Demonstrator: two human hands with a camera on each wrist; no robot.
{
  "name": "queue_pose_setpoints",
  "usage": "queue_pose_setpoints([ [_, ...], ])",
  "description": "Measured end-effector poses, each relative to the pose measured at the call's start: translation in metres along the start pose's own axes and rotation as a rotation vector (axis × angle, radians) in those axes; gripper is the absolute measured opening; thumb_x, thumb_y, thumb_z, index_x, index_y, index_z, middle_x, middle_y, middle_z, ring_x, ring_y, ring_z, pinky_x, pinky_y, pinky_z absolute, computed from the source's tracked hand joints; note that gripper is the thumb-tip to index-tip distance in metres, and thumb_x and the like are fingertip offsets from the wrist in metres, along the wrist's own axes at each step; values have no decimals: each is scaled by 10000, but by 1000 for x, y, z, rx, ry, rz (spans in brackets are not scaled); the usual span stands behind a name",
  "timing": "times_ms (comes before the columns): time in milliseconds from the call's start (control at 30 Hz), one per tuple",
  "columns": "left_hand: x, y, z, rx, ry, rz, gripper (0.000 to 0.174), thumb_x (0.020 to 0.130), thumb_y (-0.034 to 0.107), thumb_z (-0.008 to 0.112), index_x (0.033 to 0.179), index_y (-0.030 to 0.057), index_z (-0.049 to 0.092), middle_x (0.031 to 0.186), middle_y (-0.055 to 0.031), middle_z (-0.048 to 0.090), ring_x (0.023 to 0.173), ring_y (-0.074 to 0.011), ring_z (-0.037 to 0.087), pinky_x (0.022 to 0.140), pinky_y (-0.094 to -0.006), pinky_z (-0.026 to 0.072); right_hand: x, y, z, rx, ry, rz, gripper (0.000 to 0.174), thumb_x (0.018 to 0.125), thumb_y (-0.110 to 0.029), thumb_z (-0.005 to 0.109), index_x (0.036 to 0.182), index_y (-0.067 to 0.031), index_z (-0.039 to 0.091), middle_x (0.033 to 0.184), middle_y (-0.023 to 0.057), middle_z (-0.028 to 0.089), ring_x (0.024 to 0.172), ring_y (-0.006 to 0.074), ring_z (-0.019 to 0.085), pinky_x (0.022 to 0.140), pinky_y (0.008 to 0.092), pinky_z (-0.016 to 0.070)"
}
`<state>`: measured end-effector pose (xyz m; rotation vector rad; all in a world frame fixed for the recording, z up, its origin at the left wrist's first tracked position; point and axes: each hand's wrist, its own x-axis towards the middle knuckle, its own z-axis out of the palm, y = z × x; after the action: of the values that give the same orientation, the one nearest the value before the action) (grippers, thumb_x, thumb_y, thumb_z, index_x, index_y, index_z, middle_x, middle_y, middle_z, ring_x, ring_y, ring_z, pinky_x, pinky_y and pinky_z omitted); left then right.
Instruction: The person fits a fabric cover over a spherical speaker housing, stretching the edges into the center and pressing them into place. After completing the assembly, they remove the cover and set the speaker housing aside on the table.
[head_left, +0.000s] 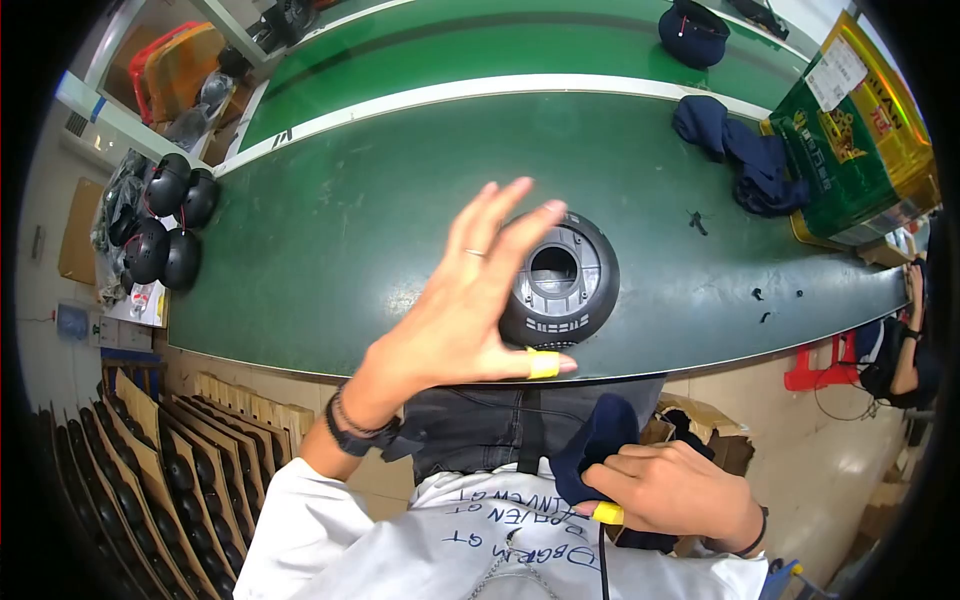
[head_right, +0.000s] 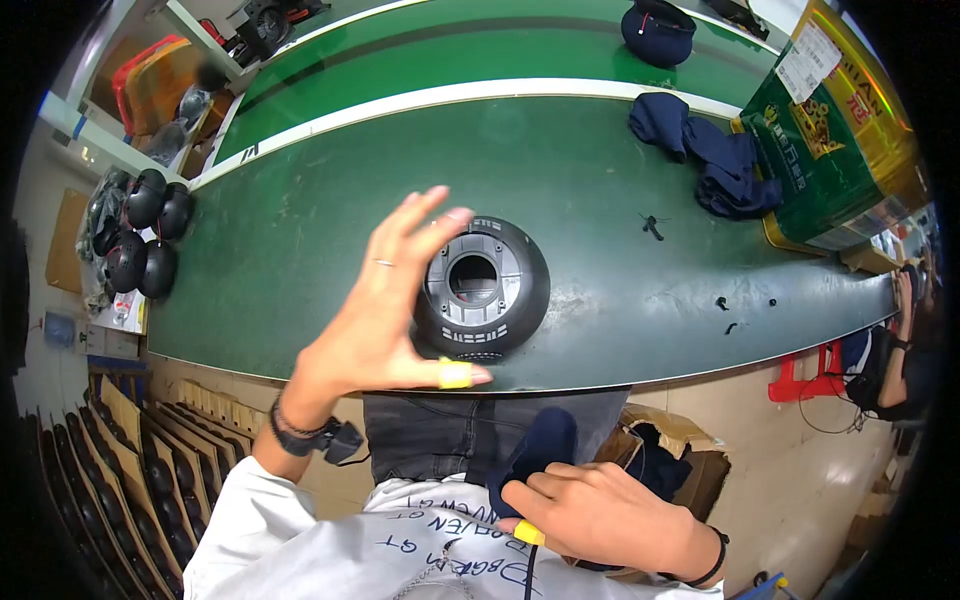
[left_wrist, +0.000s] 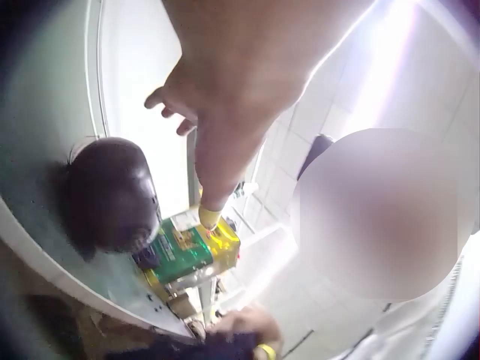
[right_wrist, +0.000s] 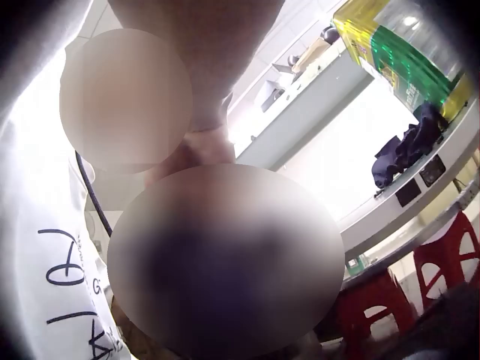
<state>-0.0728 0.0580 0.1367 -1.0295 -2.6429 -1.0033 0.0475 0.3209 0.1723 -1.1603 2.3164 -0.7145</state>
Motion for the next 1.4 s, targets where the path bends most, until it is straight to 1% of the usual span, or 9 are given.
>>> queue_pose_setpoints([
  [67,1,-7,23,41,-34,13,1018,628,463,934,1493,179,479,1567,-202,367,1417,-483,377,1132,-584,393,-3,1,-1,-3,-18,42,297,979,-332,665,910,-63,560,718,59,586,706,245,649,590,354,544],
  [200,-13,5,20,15,-39,-14,948,615,416,940,1438,171,539,1557,-204,389,1397,-486,399,1120,-566,411,-14,6,7,44,64,3,259,961,-314,678,903,-79,584,754,44,572,717,225,632,615,343,535],
  [667,-46,26,16,-130,-128,-3,976,680,417,919,1504,151,467,1594,-219,311,1433,-515,326,1172,-587,348,-11,13,22,208,-73,-191,175,954,-273,670,1015,-110,691,871,22,556,858,172,594,794,322,444],
  [767,-53,40,-8,-25,-58,-17,951,734,444,885,1512,110,453,1577,-200,373,1445,-469,351,1185,-565,326,-8,13,22,219,-99,-195,167,937,-251,677,1038,-119,688,874,12,552,855,167,591,824,319,424],
  [833,-74,46,-25,-183,-225,202,870,771,454,872,1455,56,510,1485,-185,525,1428,-379,443,1173,-520,328,-10,15,23,231,-63,-269,197,900,-221,685,1077,-133,685,873,1,545,866,152,587,844,304,399],
  [933,-90,56,-20,-311,-489,232,477,927,224,736,1355,42,634,1396,-109,613,1305,-224,561,1092,-406,403,-8,11,18,271,-101,-253,260,851,-189,699,1106,-140,680,861,-1,530,887,141,581,845,296,375],
  [1067,-105,44,13,-121,-466,209,541,871,38,685,1405,78,610,1236,-77,619,1219,-222,582,1024,-352,442,-4,17,16,270,-149,-228,297,829,-176,707,1122,-140,682,901,-8,565,913,135,583,833,295,361],
  [1200,-102,45,19,-84,-499,185,527,878,38,677,1397,108,615,1216,-77,609,1205,-239,575,1035,-379,444,-4,17,17,399,-189,-324,340,835,-189,717,1168,-129,690,1029,-21,635,973,141,608,858,305,367],
  [1400,-113,25,25,-635,-529,190,105,984,109,633,1066,46,616,1276,-77,646,1421,-296,492,1109,-470,417,-9,17,12,422,-161,-256,291,909,-254,709,1176,-137,717,990,-22,678,971,151,642,885,320,377],
])
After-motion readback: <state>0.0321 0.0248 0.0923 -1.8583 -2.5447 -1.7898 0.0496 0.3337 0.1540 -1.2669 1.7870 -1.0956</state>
